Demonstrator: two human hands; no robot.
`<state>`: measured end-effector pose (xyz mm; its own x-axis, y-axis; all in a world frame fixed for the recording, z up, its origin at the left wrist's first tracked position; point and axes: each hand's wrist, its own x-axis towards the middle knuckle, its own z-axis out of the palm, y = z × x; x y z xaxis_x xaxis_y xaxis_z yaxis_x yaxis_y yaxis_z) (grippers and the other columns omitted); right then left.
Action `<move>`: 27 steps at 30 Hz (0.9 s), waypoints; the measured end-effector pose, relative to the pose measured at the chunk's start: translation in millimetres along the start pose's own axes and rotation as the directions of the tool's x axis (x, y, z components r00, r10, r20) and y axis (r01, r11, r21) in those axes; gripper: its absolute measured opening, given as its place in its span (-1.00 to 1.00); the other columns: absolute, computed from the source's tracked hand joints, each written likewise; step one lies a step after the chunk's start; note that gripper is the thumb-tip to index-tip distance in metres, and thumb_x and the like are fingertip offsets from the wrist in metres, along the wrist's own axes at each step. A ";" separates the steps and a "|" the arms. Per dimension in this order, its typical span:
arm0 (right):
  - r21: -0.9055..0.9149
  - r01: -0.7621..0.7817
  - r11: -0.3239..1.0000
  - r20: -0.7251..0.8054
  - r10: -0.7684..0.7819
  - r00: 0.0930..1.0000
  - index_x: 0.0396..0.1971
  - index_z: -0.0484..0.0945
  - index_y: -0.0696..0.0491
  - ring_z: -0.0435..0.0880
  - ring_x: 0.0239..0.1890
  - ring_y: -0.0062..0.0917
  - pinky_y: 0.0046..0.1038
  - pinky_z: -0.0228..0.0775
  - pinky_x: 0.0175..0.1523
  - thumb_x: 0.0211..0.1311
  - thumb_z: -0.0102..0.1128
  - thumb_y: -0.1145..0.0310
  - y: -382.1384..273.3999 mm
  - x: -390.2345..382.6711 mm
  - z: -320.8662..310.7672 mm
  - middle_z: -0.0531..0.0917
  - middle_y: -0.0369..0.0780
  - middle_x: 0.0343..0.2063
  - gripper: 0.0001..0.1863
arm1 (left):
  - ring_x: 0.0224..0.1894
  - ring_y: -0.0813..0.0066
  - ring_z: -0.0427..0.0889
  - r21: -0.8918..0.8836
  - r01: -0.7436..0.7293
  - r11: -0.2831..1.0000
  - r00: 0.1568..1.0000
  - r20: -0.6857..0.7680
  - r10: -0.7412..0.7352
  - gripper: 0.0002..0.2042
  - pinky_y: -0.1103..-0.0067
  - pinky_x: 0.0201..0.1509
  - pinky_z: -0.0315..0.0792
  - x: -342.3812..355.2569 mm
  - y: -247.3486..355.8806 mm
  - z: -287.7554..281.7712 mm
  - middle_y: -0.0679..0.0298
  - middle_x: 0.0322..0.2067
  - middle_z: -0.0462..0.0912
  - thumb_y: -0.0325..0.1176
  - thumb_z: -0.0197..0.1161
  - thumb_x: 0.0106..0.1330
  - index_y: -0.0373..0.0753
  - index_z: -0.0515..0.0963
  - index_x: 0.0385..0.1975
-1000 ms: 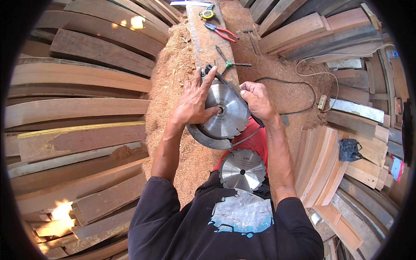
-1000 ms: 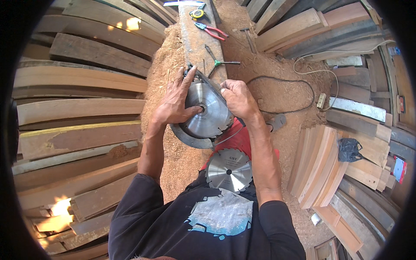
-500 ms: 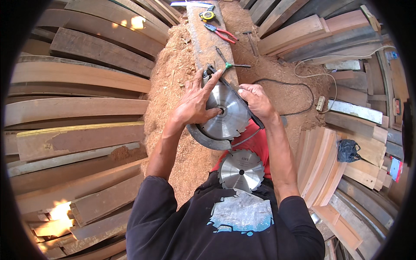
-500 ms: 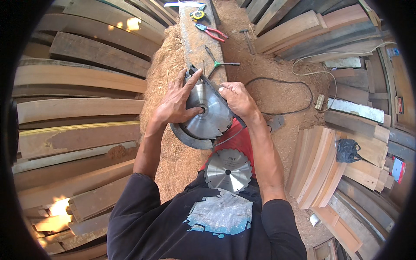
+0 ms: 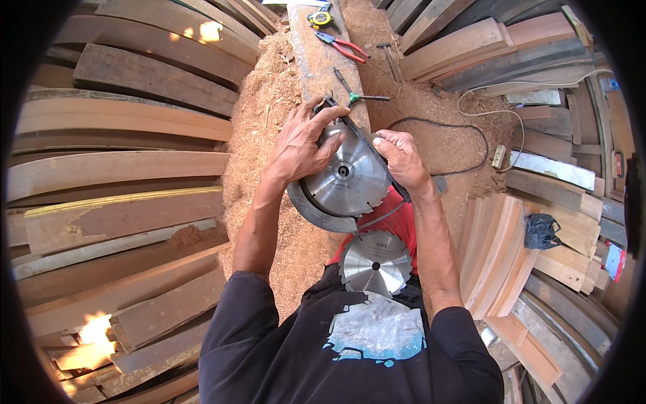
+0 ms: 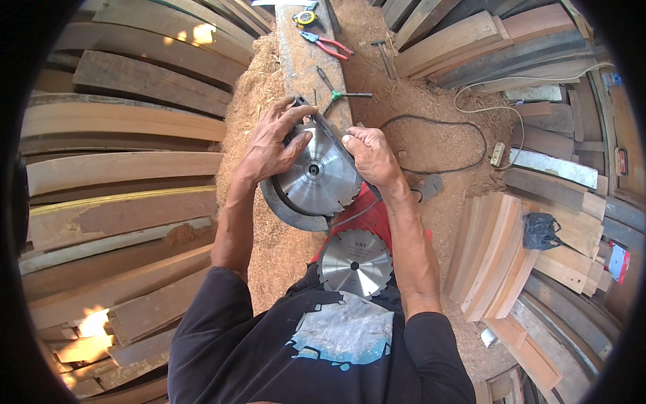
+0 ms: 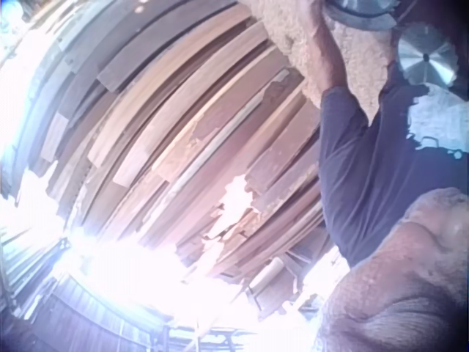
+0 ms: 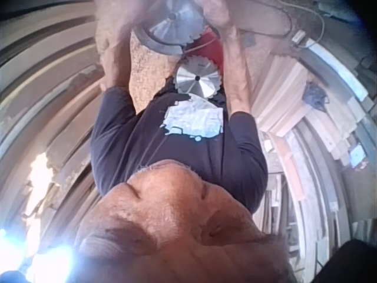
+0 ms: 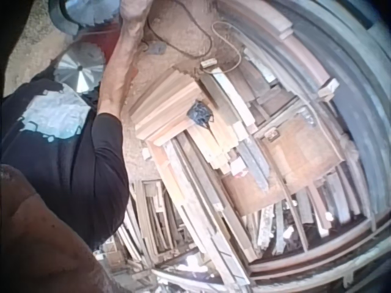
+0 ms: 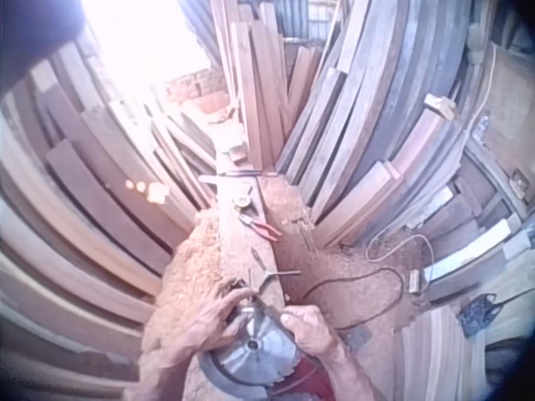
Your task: The person removes a circular saw blade from its packaging and prepares to install it on a circular saw. They use a wrench to loosen the arbor nut and pliers to remove the old blade, then place the new blade onto the saw arbor.
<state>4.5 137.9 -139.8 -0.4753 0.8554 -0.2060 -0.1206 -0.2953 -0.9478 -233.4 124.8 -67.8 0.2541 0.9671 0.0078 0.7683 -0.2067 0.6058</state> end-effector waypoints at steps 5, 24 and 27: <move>0.016 -0.015 1.000 -0.050 0.016 0.999 -0.38 0.60 0.22 0.38 -0.41 -0.81 -0.58 0.30 -0.32 0.48 0.02 0.41 -3.9 -5.6 6.1 0.53 -0.43 -0.49 -0.74 | 0.37 -0.25 0.37 0.008 -0.055 0.998 0.998 -0.026 0.055 -0.47 0.14 0.45 0.26 2.2 -5.1 3.9 -0.17 0.35 0.38 -0.25 0.39 0.28 0.04 0.52 0.29; -0.088 0.087 0.992 -0.085 -0.094 0.992 -0.41 0.57 0.17 0.37 -0.41 -0.80 -0.56 0.32 -0.31 0.50 0.03 0.41 3.5 -7.6 2.2 0.51 -0.44 -0.52 -0.74 | 0.44 -0.38 0.20 0.184 -0.023 0.983 0.973 0.228 -0.020 0.12 0.06 0.49 0.20 -1.2 1.1 -7.0 -0.30 0.43 0.15 0.05 0.66 -0.12 0.23 0.13 0.54; -0.071 0.071 0.995 -0.089 -0.078 0.993 -0.43 0.55 0.16 0.33 -0.44 -0.80 -0.54 0.29 -0.34 0.50 0.04 0.39 -2.0 -14.5 8.3 0.46 -0.46 -0.54 -0.74 | 0.45 -0.39 0.19 0.200 0.013 0.980 0.973 0.225 -0.059 0.12 0.07 0.49 0.21 -6.1 9.0 -7.1 -0.31 0.45 0.12 0.04 0.66 -0.12 0.23 0.14 0.54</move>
<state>4.4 122.5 -132.9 -0.3846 0.9104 -0.1528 -0.0923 -0.2026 -0.9749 -232.2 118.1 -56.8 0.3341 0.9196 -0.2068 0.8734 -0.2196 0.4346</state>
